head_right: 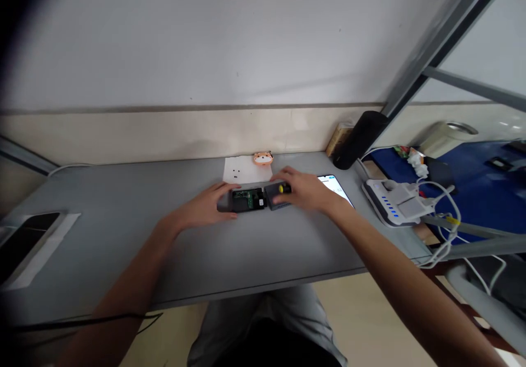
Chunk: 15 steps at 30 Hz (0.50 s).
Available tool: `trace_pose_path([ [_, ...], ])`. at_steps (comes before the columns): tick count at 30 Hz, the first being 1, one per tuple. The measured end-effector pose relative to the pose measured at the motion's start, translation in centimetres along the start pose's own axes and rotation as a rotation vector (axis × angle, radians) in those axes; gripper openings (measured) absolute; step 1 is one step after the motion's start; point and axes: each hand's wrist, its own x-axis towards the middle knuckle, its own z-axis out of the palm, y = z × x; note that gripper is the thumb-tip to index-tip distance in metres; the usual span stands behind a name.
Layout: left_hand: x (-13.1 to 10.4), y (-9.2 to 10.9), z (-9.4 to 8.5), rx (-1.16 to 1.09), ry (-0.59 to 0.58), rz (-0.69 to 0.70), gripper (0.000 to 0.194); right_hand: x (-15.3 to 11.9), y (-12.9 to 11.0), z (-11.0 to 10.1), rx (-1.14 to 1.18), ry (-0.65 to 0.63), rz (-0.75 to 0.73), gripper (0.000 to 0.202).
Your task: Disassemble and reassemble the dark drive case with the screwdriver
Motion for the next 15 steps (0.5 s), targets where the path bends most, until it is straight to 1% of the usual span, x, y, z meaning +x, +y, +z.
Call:
trace_pose_path([
  [1, -0.1, -0.1, -0.1, -0.014, -0.007, 0.001, 0.063, -0.5, 0.6, 0.0, -0.095, -0.096, 0.009, 0.048],
  [2, -0.1, -0.2, -0.1, -0.026, -0.005, -0.003, 0.063, -0.8, 1.1, 0.1, -0.164, -0.148, 0.013, 0.055],
  [3, -0.1, -0.3, -0.1, -0.035, 0.000, -0.012, 0.063, -1.0, 1.5, 0.1, -0.210, -0.173, 0.014, 0.058],
  [5, -0.1, -0.4, 0.0, -0.051, 0.009, -0.032, 0.062, -1.0, 2.0, 0.0, -0.255, -0.178, 0.035, 0.056],
  [8, 0.1, -0.4, 0.2, -0.074, 0.010, -0.051, 0.059, -0.3, 1.8, -0.4, -0.224, -0.190, 0.080, 0.054],
  [11, 0.4, -0.3, 0.6, -0.083, 0.019, -0.059, 0.055, 0.4, 1.0, -0.3, -0.144, -0.207, 0.027, 0.051],
  [15, 0.8, -0.2, 1.2, -0.056, 0.046, -0.027, 0.052, 0.6, 0.2, 1.2, -0.133, -0.171, -0.048, 0.046],
])
